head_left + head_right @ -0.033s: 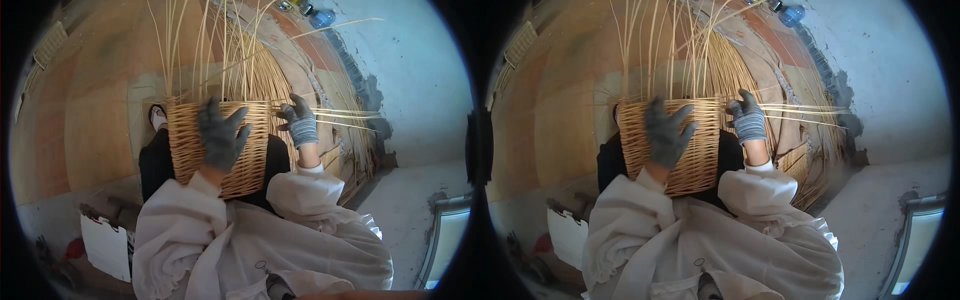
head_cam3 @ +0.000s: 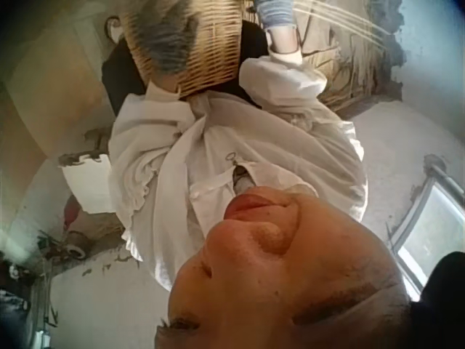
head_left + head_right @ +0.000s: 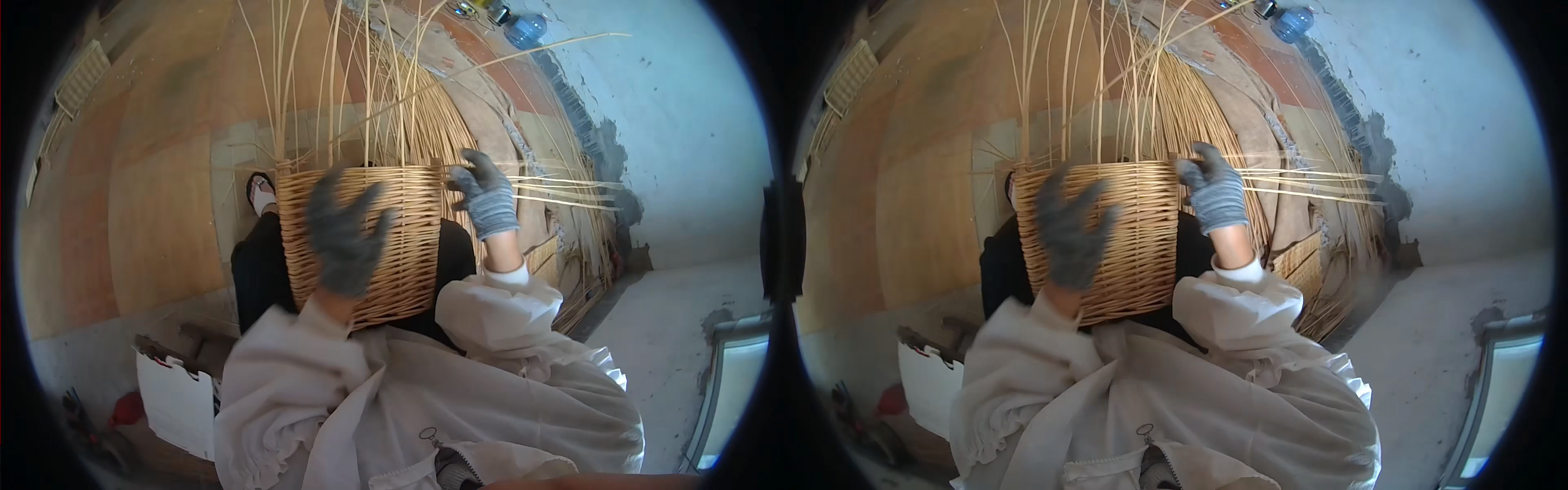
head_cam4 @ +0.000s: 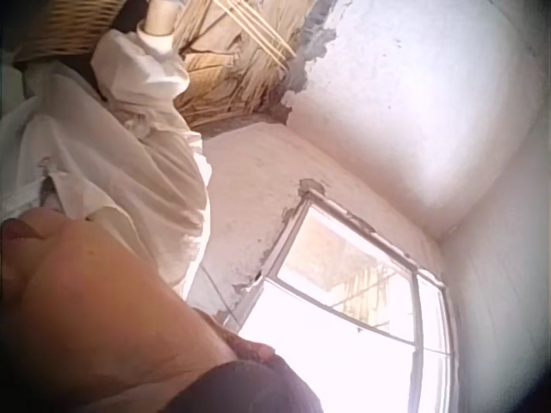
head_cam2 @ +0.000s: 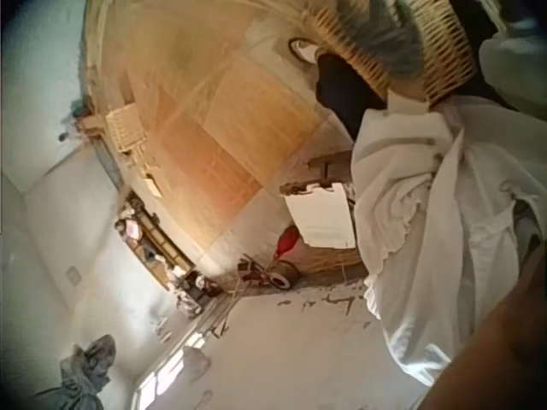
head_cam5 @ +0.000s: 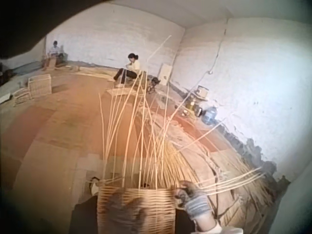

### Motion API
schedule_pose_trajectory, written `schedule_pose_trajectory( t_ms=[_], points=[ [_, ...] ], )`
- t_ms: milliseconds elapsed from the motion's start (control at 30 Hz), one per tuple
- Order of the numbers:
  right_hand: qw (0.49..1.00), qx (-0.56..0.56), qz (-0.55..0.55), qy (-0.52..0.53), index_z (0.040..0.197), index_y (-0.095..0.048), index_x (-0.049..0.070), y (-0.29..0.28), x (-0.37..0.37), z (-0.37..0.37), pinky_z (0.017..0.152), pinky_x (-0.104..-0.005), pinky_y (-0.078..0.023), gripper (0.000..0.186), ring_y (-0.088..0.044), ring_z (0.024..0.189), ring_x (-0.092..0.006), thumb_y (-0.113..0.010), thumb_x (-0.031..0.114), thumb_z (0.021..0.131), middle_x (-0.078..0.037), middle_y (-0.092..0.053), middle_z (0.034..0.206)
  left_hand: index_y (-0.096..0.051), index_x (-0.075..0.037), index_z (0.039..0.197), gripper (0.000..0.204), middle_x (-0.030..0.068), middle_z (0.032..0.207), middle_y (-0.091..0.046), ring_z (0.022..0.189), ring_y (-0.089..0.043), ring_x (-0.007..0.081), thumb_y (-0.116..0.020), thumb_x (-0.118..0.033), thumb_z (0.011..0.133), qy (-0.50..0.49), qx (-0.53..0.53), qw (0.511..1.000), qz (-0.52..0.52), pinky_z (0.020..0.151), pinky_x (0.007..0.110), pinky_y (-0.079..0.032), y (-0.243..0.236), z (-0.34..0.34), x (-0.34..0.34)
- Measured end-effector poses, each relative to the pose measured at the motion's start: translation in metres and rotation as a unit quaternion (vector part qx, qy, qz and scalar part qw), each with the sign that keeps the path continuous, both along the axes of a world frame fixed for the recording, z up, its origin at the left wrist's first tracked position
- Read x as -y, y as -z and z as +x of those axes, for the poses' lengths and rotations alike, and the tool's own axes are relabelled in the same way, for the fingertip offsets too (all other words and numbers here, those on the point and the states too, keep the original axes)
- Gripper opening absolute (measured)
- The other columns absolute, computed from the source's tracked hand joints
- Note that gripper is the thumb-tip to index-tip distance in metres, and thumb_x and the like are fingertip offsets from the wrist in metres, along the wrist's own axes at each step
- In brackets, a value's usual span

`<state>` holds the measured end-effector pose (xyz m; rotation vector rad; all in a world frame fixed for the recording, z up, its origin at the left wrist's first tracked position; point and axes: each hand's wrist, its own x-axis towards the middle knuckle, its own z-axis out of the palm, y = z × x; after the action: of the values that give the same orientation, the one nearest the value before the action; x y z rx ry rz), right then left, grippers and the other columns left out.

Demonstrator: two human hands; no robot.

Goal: The person weaves a basket by hand, interlacing thin bamboo strips through a vertical frame. They repeatedly adjust the basket's position and pull the strips tight to maintain tension and alignment.

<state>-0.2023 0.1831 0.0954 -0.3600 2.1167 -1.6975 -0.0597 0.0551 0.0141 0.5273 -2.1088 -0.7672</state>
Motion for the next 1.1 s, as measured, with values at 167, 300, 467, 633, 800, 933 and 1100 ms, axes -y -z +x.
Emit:
schedule_pose_trajectory(
  t_ms=[167,300,467,633,800,933,1100],
  points=[
    [0.854,-0.392,-0.121,-0.319,0.099,-0.059,0.004,0.008,0.122,0.045,0.058,-0.0258,-0.049,0.018,-0.058,0.063,-0.0174,-0.062,0.01,0.082,-0.008,-0.062,0.083,-0.046,0.0,0.122,0.058,0.0099,0.112,-0.055,0.098,-0.054,0.0205,-0.073,-0.012,0.072,0.164,-0.052,0.903,0.393,0.087,0.032,-0.045,-0.01,0.066,0.127],
    [0.832,-0.479,0.015,-0.28,0.092,-0.058,0.001,0.019,0.154,0.099,0.066,-0.0371,-0.049,0.022,-0.06,0.079,-0.031,-0.051,0.021,0.087,-0.015,-0.061,0.085,-0.045,0.0,0.122,0.064,0.0059,0.107,-0.058,0.093,-0.054,0.0177,-0.077,-0.01,0.068,0.363,0.074,0.871,0.322,0.082,0.03,-0.047,0.016,0.027,0.195],
    [0.929,0.125,-0.225,-0.267,0.072,-0.054,0.004,0.061,0.123,0.036,0.047,-0.0302,-0.043,0.019,-0.053,0.058,-0.0204,-0.052,0.018,0.085,-0.006,-0.053,0.067,-0.052,-0.005,0.118,0.056,0.0022,0.101,-0.056,0.089,-0.053,0.0146,-0.075,-0.009,0.068,0.393,0.088,0.851,0.336,0.078,0.026,-0.046,0.02,0.026,0.203],
    [0.983,0.167,-0.07,-0.027,0.069,-0.05,0.005,0.057,0.103,0.022,0.034,-0.029,-0.04,0.016,-0.051,0.042,-0.0178,-0.053,0.011,0.083,-0.006,-0.051,0.054,-0.053,-0.007,0.118,0.052,0.0004,0.096,-0.053,0.089,-0.051,0.0134,-0.072,-0.006,0.07,0.333,0.024,0.846,0.416,0.08,0.025,-0.044,0.025,0.039,0.182],
    [0.997,0.064,0.025,-0.027,0.078,-0.059,0.002,0.06,0.105,0.012,0.038,-0.03,-0.046,0.01,-0.057,0.042,-0.0201,-0.056,0.011,0.083,-0.01,-0.057,0.056,-0.053,-0.002,0.115,0.04,0.0074,0.105,-0.055,0.098,-0.052,0.0191,-0.067,-0.015,0.079,0.014,-0.1,0.979,0.177,0.088,0.029,-0.042,-0.017,0.051,0.098],
    [0.995,0.094,0.012,-0.009,0.082,-0.056,0.001,0.05,0.104,0.02,0.039,-0.0288,-0.044,0.011,-0.055,0.042,-0.0193,-0.055,0.011,0.085,-0.01,-0.057,0.058,-0.04,0.0,0.126,0.045,0.0184,0.11,-0.057,0.102,-0.056,0.0257,-0.056,-0.017,0.087,-0.039,-0.048,0.997,0.045,0.088,0.035,-0.045,0.013,0.028,0.067],
    [0.856,-0.397,0.282,-0.173,0.097,-0.063,0.005,0.027,0.157,0.01,0.085,-0.035,-0.046,0.017,-0.057,0.098,-0.03,-0.054,0.01,0.083,-0.018,-0.06,0.099,-0.011,-0.014,0.143,0.073,0.0236,0.118,-0.054,0.105,-0.056,0.0345,-0.055,-0.014,0.085,-0.079,0.548,0.818,0.158,0.092,0.042,-0.043,-0.08,-0.048,0.092]
  ],
)
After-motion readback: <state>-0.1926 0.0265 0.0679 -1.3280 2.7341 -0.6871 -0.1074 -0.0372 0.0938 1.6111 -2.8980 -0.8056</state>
